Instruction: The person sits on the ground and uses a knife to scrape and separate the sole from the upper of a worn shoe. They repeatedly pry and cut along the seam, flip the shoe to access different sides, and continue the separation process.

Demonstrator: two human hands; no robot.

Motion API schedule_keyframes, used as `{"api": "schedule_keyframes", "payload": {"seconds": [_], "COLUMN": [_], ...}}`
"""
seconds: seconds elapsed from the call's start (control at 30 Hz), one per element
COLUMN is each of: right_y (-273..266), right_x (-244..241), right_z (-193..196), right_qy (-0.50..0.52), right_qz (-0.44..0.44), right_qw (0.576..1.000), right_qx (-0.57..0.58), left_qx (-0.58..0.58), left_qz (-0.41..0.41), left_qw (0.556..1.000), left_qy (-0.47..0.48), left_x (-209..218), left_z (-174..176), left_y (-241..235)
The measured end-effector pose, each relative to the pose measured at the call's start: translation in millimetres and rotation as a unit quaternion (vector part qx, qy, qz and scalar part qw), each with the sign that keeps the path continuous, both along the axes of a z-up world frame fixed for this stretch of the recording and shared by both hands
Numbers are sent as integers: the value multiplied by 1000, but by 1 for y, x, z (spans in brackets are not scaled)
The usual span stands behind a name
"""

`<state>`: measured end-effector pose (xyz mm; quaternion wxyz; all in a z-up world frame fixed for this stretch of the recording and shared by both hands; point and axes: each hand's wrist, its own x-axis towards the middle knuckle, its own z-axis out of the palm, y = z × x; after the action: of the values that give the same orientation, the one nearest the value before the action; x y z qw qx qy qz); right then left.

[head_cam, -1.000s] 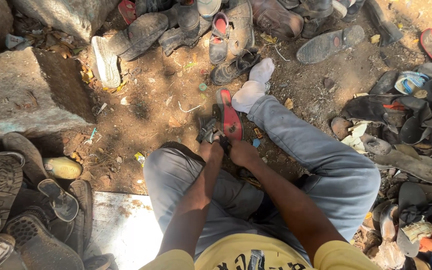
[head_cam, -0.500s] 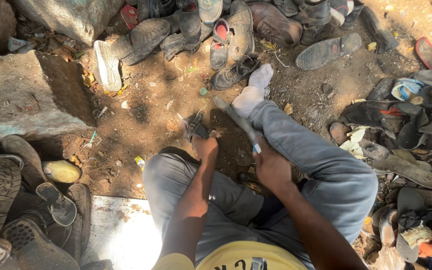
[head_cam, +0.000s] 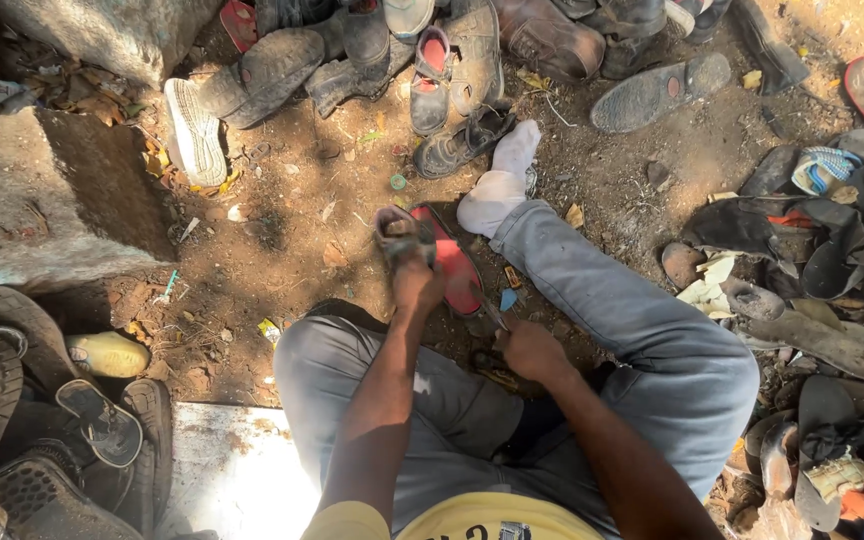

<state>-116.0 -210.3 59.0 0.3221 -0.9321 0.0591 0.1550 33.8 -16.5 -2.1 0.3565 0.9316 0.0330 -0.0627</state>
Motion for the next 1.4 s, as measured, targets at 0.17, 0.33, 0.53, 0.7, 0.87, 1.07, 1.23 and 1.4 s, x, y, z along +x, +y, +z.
{"api": "schedule_keyframes", "payload": {"seconds": [0.17, 0.33, 0.53, 0.7, 0.87, 1.07, 1.23, 1.4], "right_y": [-5, 7, 10, 15, 9, -3, -9, -10], "right_x": [15, 33, 27, 31, 30, 24, 17, 27], "right_z": [-19, -19, -12, -19, -72, -77, -66, -38], "right_qy": [10, -56, 32, 92, 81, 64, 59, 50], "right_qz": [-28, 8, 20, 7, 79, 38, 41, 51], "right_qw": [996, 998, 997, 995, 994, 996, 996, 997], "right_qx": [80, 32, -66, -24, -17, 45, 57, 18], "left_qx": [-7, -16, -51, -167, -364, -414, -210, -113], "left_qz": [-67, -55, 130, 362, -31, -510, -260, 145], "left_qw": [997, 997, 930, 861, 895, 753, 895, 949], "left_qy": [36, -59, -339, -316, -257, 42, -295, -256], "left_x": [10, 22, 19, 26, -18, -165, -116, -43], "left_z": [15, -15, 4, 78, 169, 230, 122, -10], "left_y": [-6, 4, 27, 74, -105, -301, -236, -45]}}
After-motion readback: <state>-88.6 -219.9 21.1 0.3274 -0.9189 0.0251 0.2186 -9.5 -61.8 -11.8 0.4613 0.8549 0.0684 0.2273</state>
